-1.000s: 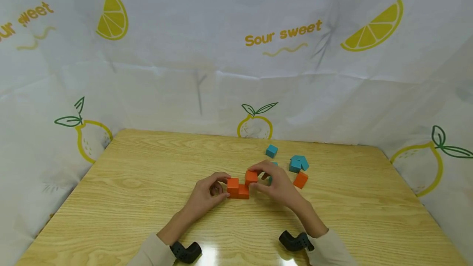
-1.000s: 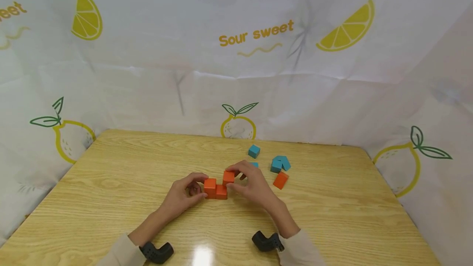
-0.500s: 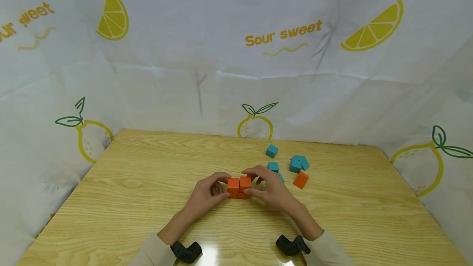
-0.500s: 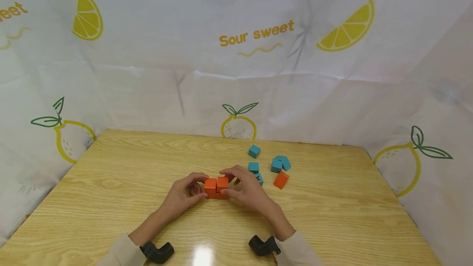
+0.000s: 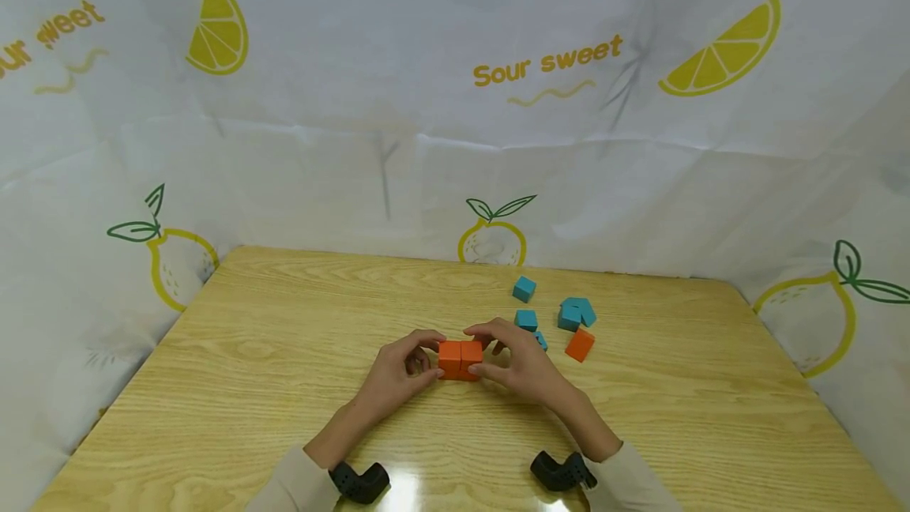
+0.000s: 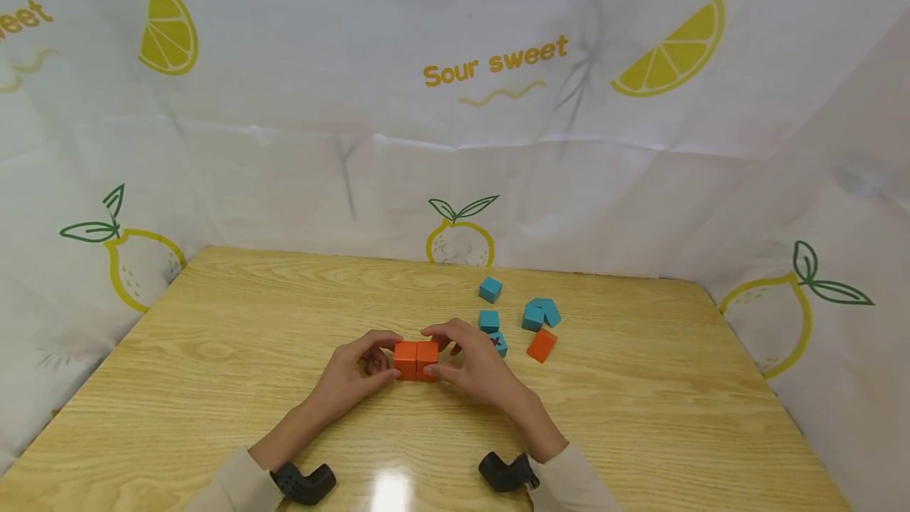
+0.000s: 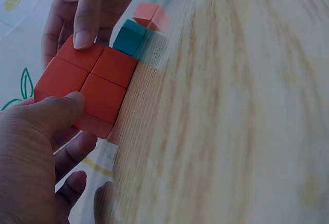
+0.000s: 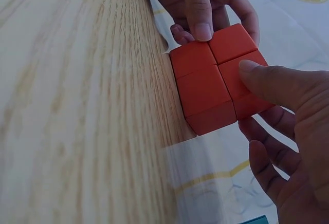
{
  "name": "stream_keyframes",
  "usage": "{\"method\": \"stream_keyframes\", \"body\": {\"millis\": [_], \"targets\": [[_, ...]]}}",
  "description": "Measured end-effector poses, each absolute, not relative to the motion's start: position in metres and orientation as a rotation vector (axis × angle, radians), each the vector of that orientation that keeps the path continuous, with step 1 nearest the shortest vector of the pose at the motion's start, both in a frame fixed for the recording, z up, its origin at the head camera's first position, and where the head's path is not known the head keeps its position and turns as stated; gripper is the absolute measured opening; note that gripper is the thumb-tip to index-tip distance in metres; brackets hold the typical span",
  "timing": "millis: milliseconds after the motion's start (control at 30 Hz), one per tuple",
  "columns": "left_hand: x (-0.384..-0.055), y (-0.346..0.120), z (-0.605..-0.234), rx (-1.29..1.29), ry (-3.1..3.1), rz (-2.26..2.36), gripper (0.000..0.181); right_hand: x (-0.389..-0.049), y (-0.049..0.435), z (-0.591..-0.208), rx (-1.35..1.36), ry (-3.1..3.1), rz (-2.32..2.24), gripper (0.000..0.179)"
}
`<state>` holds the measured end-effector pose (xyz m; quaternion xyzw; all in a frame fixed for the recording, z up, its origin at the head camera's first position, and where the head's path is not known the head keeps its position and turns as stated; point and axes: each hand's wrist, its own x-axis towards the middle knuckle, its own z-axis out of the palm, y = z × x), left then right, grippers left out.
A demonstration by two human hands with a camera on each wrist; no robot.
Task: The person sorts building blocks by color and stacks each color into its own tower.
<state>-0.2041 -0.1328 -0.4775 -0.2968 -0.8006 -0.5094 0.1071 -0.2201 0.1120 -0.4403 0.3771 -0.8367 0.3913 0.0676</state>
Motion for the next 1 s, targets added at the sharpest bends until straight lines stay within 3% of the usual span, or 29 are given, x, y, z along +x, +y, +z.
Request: {"method": "stream_keyframes", "body": {"millis": [567,1000], "targets": [[-0.203,-0.136,-0.478,-0.862,-2.363,-1.516,0.043,-0.223,0.110,-0.443,1.191,-2.482,1.156,0.048],[-0.200,-0.130,-0.471,-0.868,-2.351,-1.516,0.043,-0.230,0.157,-0.447,0.962,-2.306,1.202,0.029]]}}
